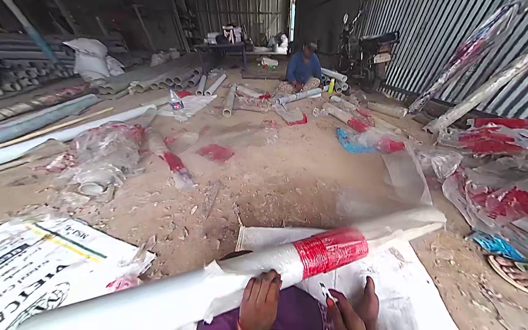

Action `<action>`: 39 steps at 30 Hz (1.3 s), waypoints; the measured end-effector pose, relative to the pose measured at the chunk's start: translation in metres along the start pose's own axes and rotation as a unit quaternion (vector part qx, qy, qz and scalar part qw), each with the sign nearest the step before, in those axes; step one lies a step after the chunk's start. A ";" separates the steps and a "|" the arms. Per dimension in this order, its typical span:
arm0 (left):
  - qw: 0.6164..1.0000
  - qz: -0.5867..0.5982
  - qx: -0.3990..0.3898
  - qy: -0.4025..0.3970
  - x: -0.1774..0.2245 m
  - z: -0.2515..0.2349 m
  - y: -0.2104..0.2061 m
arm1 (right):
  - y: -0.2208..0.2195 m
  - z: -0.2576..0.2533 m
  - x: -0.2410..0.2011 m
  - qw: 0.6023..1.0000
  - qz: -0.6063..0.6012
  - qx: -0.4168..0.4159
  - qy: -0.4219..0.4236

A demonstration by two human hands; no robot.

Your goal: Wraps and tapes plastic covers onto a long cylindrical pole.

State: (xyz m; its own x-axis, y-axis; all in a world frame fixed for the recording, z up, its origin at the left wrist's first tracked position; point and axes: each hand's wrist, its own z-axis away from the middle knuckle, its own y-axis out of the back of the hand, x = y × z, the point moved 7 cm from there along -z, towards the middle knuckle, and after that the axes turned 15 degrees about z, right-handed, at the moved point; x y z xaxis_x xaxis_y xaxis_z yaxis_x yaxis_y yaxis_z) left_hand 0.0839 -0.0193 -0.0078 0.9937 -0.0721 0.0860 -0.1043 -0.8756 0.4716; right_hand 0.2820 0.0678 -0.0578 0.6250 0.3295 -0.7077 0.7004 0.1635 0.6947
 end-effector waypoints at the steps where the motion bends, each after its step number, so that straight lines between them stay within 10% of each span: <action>1: 1.000 0.006 0.005 -0.006 0.001 0.001 0.000 | 0.006 0.002 -0.006 0.999 0.022 0.021 0.014; 7: 0.998 0.057 -0.019 0.005 0.000 0.008 0.000 | 0.022 0.004 -0.034 0.949 0.224 0.191 0.109; 39: 0.995 0.100 -0.003 0.009 -0.011 0.016 -0.001 | -0.020 -0.020 -0.100 0.798 0.407 0.256 0.364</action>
State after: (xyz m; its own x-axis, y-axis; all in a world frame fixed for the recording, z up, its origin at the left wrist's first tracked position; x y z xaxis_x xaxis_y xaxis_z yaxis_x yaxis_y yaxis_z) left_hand 0.0733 -0.0251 -0.0232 0.9521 -0.2356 0.1949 -0.3002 -0.8413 0.4495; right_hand 0.1990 0.0500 0.0017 0.7087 0.6166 0.3430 0.3307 -0.7197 0.6105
